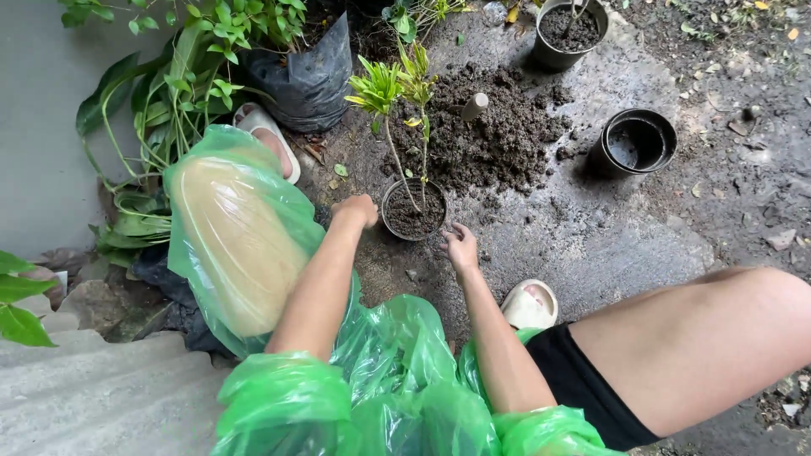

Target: Using a hand trowel to fill a small plastic pot with soil from a pile on the ground to secure a seedling.

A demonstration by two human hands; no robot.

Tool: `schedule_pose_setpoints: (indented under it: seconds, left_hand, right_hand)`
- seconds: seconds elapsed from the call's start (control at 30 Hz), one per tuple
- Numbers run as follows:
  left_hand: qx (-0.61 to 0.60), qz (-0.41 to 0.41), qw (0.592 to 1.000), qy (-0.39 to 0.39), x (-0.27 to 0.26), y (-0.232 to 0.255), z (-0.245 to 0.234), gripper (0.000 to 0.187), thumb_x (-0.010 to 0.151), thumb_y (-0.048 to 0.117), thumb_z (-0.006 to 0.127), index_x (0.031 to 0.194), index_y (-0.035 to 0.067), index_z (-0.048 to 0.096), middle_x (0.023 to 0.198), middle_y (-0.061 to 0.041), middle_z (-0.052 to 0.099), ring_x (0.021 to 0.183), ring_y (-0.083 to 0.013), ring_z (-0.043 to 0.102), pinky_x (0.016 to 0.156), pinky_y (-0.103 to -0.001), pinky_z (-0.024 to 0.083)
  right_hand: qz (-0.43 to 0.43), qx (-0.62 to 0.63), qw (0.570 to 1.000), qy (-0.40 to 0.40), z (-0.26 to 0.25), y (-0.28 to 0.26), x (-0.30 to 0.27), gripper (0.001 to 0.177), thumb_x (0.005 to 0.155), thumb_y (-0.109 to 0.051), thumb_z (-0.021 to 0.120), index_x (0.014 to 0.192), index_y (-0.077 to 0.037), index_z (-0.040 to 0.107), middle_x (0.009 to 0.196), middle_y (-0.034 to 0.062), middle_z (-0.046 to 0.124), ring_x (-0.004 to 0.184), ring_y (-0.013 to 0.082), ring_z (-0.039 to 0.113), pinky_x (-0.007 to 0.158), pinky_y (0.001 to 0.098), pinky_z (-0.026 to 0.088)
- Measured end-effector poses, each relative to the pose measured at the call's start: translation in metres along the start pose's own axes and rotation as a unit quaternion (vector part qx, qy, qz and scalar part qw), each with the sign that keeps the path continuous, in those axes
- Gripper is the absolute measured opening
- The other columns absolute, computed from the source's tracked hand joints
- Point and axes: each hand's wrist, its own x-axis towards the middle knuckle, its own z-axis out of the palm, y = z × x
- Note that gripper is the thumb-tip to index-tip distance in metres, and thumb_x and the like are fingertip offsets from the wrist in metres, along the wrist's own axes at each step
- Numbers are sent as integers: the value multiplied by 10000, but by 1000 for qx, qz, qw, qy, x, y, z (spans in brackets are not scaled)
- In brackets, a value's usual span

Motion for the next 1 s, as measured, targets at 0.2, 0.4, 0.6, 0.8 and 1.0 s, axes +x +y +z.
schedule_pose_setpoints:
  seconds: [0.2, 0.4, 0.6, 0.8, 1.0]
  left_hand:
    - [-268, -25, 962, 34, -23, 4, -15, 746, 1034, 612, 239, 1478, 58, 471, 1439, -230, 553, 1377, -377, 496, 1120, -562, 398]
    - [-404, -39, 914, -21, -47, 28, -26, 867, 1026, 575, 90, 1465, -76, 456, 1471, -239, 515, 1162, -361, 660, 772, -531, 628]
    - [-420, -26, 905, -57, -62, 48, -29, 948, 1005, 670, 18, 1546, -58, 294, 1584, -258, 340, 1454, -402, 368, 980, -542, 557]
    - [-438, -62, 896, -32, -62, 58, -28, 966, 973, 682, -10, 1535, -12, 356, 1596, -245, 342, 1508, -383, 276, 1245, -533, 225]
    - [-472, -63, 879, -3, -36, 66, -4, 861, 1018, 642, 24, 1576, 60, 327, 1621, -233, 281, 1526, -401, 228, 1246, -547, 194]
  right_hand:
    - [14, 71, 997, -27, 10, -5, 6, 441, 1053, -325, 474, 1427, -102, 543, 1237, 178, 694, 946, 323, 751, 748, 445, 630]
    - [32, 114, 993, 0, 19, -1, 19, 495, 1041, -431, 476, 1372, -86, 602, 1177, 152, 662, 891, 269, 746, 697, 404, 654]
    - [27, 109, 993, 35, 28, -4, 19, 460, 1043, -422, 471, 1285, -96, 686, 1055, 83, 623, 839, 196, 682, 682, 370, 665]
    - [3, 98, 994, 47, 29, -7, 24, 457, 1026, -381, 499, 1248, -33, 695, 1038, 125, 649, 705, 200, 651, 611, 344, 664]
    - [-34, -18, 998, 53, 23, 5, 38, 553, 1060, -476, 506, 1326, -18, 665, 1334, 218, 641, 1285, 357, 585, 1100, 523, 444]
